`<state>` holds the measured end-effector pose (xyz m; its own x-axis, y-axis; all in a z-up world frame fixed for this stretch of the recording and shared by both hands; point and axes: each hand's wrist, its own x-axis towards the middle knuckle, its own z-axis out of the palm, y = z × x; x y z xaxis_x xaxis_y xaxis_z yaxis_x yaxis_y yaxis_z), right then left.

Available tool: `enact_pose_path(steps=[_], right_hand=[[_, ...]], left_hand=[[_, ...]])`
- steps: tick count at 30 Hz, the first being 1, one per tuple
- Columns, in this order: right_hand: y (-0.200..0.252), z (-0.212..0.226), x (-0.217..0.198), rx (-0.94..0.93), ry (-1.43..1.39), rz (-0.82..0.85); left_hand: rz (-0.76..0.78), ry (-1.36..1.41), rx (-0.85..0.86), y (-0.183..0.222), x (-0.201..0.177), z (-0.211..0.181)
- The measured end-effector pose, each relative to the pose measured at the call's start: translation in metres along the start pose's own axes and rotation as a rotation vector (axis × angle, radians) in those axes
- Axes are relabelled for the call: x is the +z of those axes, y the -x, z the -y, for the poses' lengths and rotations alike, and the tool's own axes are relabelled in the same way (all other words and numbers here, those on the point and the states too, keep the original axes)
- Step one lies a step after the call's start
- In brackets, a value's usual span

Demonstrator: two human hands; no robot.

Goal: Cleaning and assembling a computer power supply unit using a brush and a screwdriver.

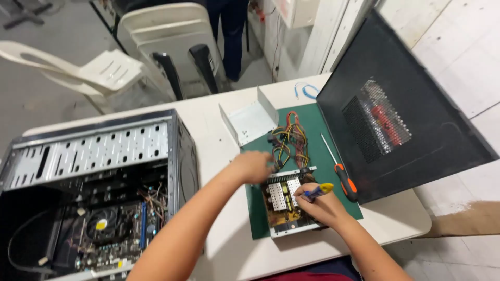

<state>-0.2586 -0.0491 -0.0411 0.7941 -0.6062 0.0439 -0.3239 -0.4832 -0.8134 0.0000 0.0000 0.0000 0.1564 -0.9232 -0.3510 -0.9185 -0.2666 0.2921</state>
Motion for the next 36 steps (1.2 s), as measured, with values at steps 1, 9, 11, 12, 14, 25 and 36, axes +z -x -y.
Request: enact_pose_path(steps=[1, 9, 11, 12, 14, 25, 36], right_hand=[[-0.006, -0.006, 0.001, 0.001, -0.001, -0.015], [-0.013, -0.001, -0.007, -0.1, 0.012, 0.06], [-0.022, 0.003, -0.014, -0.117, 0.07, 0.101], [-0.025, 0.004, -0.017, -0.137, 0.129, 0.148], [-0.03, -0.018, -0.004, -0.146, 0.123, 0.068], [-0.034, -0.019, -0.001, -0.254, 0.22, 0.037], [-0.029, 0.013, -0.013, -0.112, 0.071, 0.216]], left_hand=[[-0.001, -0.011, 0.01, 0.005, -0.001, -0.013], [0.104, -0.158, 0.175, 0.026, 0.025, -0.062], [0.127, -0.143, 0.174, 0.037, 0.013, -0.062], [0.147, -0.124, 0.168, 0.042, 0.008, -0.062], [0.186, -0.122, 0.167, 0.044, 0.001, -0.058], [0.284, 0.011, 0.068, 0.021, 0.004, -0.021], [0.234, -0.005, 0.063, 0.009, 0.015, -0.019]])
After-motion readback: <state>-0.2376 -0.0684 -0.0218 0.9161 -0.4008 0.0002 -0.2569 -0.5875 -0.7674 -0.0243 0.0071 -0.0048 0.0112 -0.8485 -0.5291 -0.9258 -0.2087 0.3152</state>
